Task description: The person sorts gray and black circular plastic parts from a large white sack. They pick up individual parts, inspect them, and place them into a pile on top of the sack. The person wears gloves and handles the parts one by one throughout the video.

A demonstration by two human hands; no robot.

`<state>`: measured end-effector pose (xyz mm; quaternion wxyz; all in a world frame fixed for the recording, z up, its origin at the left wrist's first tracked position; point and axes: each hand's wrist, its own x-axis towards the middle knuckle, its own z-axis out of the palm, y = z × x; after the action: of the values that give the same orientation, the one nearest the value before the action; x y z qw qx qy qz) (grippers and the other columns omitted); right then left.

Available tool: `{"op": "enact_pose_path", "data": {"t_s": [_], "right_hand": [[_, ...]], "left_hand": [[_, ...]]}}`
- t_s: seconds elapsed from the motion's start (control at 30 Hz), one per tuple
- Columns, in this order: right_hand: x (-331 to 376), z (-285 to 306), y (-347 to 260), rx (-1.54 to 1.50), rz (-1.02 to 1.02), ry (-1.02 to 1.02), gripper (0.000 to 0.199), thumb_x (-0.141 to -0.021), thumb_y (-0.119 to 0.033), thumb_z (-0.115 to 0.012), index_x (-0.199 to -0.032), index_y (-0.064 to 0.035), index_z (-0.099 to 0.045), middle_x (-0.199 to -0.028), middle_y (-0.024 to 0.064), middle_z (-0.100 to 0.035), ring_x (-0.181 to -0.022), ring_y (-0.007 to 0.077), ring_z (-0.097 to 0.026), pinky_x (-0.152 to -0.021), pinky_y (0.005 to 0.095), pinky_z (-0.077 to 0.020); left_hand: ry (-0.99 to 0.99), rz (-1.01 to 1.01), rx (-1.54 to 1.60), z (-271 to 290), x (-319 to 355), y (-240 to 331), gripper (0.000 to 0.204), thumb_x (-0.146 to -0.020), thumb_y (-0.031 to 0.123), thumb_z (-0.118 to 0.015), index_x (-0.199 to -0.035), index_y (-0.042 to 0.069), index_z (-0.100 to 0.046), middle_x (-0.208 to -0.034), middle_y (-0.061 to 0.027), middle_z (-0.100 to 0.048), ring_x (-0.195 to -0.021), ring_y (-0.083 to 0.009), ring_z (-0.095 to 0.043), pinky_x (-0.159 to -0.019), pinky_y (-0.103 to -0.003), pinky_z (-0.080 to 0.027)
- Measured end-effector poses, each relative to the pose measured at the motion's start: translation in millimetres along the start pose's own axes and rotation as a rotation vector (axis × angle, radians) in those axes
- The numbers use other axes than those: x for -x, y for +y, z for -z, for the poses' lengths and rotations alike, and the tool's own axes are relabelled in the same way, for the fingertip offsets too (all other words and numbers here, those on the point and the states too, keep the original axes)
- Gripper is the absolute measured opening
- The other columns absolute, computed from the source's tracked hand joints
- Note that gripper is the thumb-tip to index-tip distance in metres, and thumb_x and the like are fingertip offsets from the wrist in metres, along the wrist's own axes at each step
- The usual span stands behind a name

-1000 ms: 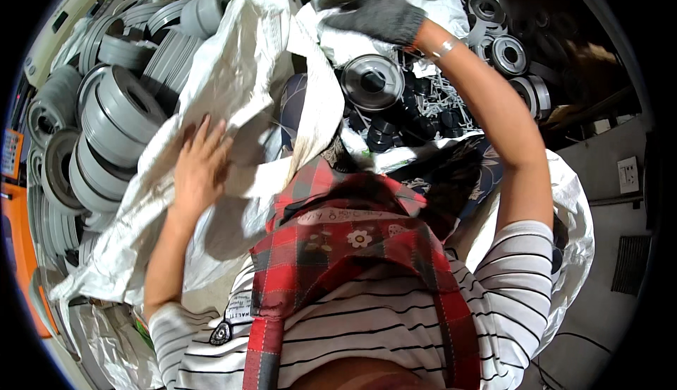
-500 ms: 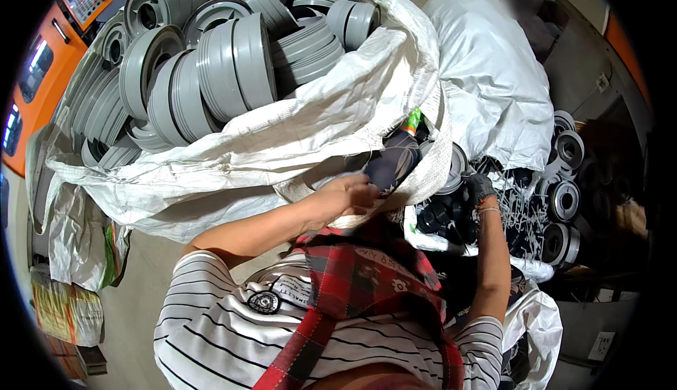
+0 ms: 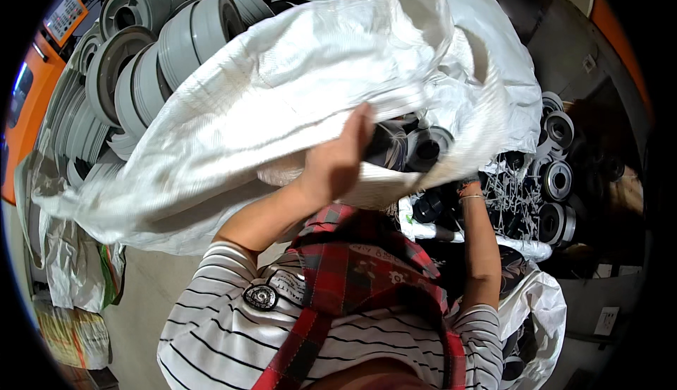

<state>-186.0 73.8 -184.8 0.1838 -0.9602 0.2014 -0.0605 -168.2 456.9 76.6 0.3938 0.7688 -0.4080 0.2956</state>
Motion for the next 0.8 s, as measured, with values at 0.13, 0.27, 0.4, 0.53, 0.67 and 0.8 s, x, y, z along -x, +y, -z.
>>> {"op": "enact_pose_path", "data": {"t_s": [0.13, 0.27, 0.4, 0.53, 0.67, 0.8], "right_hand": [[49.4, 56.8, -49.0, -1.543, -0.246, 0.336, 0.049, -0.071, -0.002, -0.062, -0.119, -0.0094, -0.053, -0.091, 0.0093, -0.063, -0.08, 0.0215, -0.06, -0.075, 0.0331, -0.0493], [94.3, 144.9, -43.1, -1.694, -0.053, 0.881, 0.061, -0.073, 0.005, -0.064, -0.129, -0.0024, -0.042, -0.099, 0.0096, -0.06, -0.076, 0.0168, -0.057, -0.067, 0.0246, -0.0476], [129.5, 256.7, -141.1, -0.426, 0.261, 1.335, 0.043, -0.082, -0.003, -0.055, -0.124, -0.0052, -0.049, -0.111, 0.015, -0.057, -0.092, 0.0214, -0.059, -0.071, 0.0278, -0.0526], [107.6, 342.6, -218.0, 0.186, 0.915, 1.092, 0.034, -0.082, -0.014, -0.058, -0.113, -0.0032, -0.054, -0.103, 0.0156, -0.059, -0.086, 0.0243, -0.06, -0.07, 0.0309, -0.0518], [87.5, 377.0, -240.8, 0.37, 0.99, 0.808, 0.032, -0.082, -0.025, -0.061, -0.102, -0.0012, -0.058, -0.096, 0.0162, -0.062, -0.08, 0.0272, -0.061, -0.069, 0.0341, -0.0509], [81.0, 361.2, -174.1, 0.097, 0.671, 0.724, 0.029, -0.08, -0.03, -0.064, -0.092, -0.0034, -0.064, -0.091, 0.0153, -0.065, -0.076, 0.0278, -0.062, -0.067, 0.0344, -0.05]], "left_hand": [[0.209, -0.258, -0.012, 7.0, -29.0, 9.3, 0.035, -0.088, -0.002, -0.049, -0.121, -0.01, -0.045, -0.077, -0.0164, -0.06, -0.048, -0.0231, -0.054, -0.043, -0.031, -0.044], [0.137, -0.296, -0.106, -13.5, 8.0, -7.3, 0.031, -0.093, 0.006, -0.046, -0.118, -0.012, -0.048, -0.094, -0.024, -0.063, -0.061, -0.0255, -0.059, -0.055, -0.03, -0.048], [-0.274, 0.711, 1.1, -29.0, 21.6, -2.5, 0.049, -0.099, 0.032, -0.033, -0.109, -0.011, -0.053, -0.096, -0.0223, -0.063, -0.08, -0.0241, -0.064, -0.07, -0.029, -0.049], [-0.763, 0.593, 1.048, -45.1, 8.6, 35.3, 0.068, -0.095, 0.053, -0.033, -0.096, -0.008, -0.063, -0.086, -0.0138, -0.067, -0.08, -0.0179, -0.063, -0.075, -0.028, -0.048], [-0.703, 0.511, 1.255, -79.7, 20.6, 54.7, 0.036, -0.094, 0.03, -0.051, -0.098, -0.003, -0.064, -0.082, -0.0077, -0.067, -0.079, -0.0126, -0.062, -0.074, -0.026, -0.048], [-0.456, 0.503, 1.126, -62.0, 17.0, 55.9, 0.021, -0.092, 0.014, -0.052, -0.093, -0.003, -0.064, -0.076, -0.0066, -0.064, -0.065, -0.0083, -0.06, -0.059, -0.024, -0.049]]}}
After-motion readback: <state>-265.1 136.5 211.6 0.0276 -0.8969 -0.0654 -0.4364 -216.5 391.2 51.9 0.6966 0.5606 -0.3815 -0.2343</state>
